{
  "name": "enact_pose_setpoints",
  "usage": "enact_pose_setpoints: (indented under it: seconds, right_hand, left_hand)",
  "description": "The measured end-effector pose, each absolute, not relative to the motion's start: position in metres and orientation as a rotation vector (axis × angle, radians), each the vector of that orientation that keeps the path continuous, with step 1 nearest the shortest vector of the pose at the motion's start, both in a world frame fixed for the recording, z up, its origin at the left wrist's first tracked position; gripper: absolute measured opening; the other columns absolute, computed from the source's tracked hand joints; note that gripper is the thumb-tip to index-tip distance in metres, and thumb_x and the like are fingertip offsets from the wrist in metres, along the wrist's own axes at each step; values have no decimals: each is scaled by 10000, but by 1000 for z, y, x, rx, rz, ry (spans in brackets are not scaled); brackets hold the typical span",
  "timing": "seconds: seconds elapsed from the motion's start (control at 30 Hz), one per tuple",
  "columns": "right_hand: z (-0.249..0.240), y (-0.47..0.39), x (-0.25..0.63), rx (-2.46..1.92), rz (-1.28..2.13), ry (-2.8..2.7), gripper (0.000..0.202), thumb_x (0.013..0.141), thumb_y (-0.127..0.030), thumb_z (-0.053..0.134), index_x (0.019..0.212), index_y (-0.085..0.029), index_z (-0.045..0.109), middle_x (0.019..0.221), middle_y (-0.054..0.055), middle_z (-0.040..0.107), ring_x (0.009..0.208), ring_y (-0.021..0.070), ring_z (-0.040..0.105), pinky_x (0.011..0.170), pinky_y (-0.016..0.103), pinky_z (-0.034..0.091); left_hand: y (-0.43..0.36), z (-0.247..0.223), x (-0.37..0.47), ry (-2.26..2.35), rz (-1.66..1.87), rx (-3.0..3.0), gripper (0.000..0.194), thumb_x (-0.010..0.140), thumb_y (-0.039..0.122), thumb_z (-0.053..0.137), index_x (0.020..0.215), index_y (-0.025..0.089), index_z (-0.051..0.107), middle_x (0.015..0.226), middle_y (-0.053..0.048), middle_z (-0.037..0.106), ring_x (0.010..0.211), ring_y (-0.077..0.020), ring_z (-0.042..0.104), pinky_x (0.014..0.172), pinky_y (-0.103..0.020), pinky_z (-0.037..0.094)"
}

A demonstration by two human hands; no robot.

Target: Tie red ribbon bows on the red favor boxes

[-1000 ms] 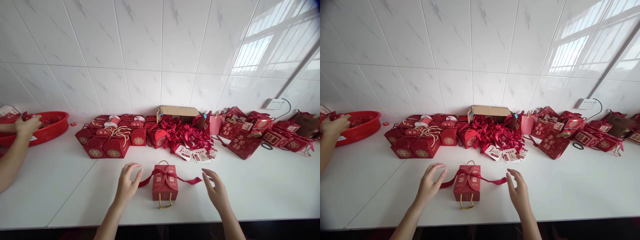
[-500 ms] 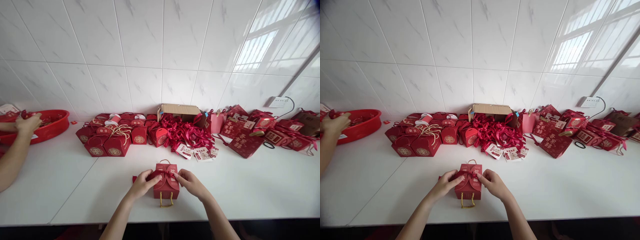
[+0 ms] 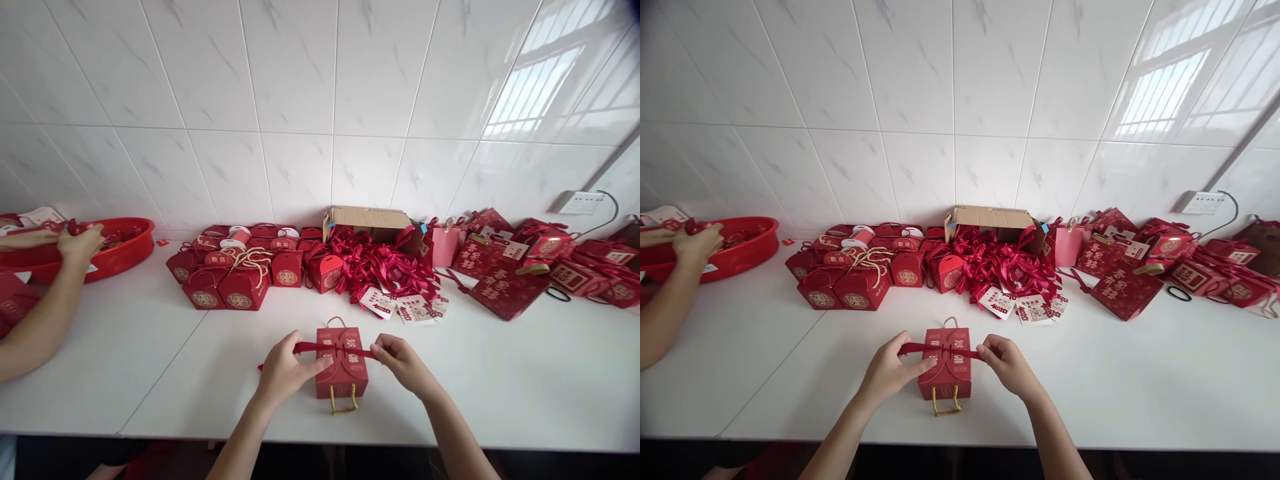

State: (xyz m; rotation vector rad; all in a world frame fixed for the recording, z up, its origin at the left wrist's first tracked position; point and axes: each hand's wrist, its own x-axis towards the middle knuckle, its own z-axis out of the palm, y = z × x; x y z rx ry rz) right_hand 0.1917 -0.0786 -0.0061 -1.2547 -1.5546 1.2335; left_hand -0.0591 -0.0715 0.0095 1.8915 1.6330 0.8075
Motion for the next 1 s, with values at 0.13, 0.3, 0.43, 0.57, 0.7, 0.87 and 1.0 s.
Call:
enact_pose_setpoints:
  seconds: [0.13,0.3,0.43,0.57,0.7,0.87,1.0]
  right_hand:
    - [-6,-81,202,-1321,1033,-1489,464,808,-639,514,751,-181,569,703,15,506,632,144,421,572,261,350]
    - [-12,-108,209,-1392,916,-1088,565,851,-686,360,777,-181,602,706,34,535,581,140,422,543,268,333]
    - [-28,-126,195,-1350,1471,-974,727,827,-745,303,739,-125,673,483,-3,455,398,81,301,431,238,160]
    - [-37,-120,181,-1192,1532,-644,597,776,-713,491,947,-177,690,710,12,586,411,50,342,388,199,180]
    - [-25,-105,185,-922,1364,-412,364,711,-516,725,908,-210,705,878,12,616,535,55,458,458,188,391]
    - [-4,-91,199,-875,1215,-426,292,657,-419,797,837,-204,713,766,-11,589,572,67,478,520,190,452]
    - [14,-84,206,-871,1132,-518,310,636,-358,821,874,-201,701,736,-18,590,575,68,466,532,190,430]
  left_hand:
    - [-73,4,-68,1641,1024,1882,383,687,537,644,823,222,473,814,-3,529,787,-211,540,715,-316,440]
    - [-97,-8,-81,1700,1300,1481,363,817,554,499,868,207,589,919,-75,614,948,-264,560,859,-363,429]
    - [-111,-18,-72,1473,983,1380,488,861,589,407,959,205,691,757,-51,600,792,-236,561,777,-332,441]
    - [-98,-21,-54,1321,1018,1117,447,842,552,505,1124,246,668,882,-60,640,923,-226,573,791,-282,441]
    - [-72,-11,-46,1037,1152,594,348,856,449,560,1109,230,655,915,-46,655,767,-159,606,636,-243,462]
    - [-46,4,-46,851,1178,416,240,923,154,433,918,136,673,915,-83,664,715,-116,622,608,-228,483]
    - [-39,19,-43,800,1298,467,235,910,117,445,918,143,678,753,-28,623,560,-57,530,501,-175,411]
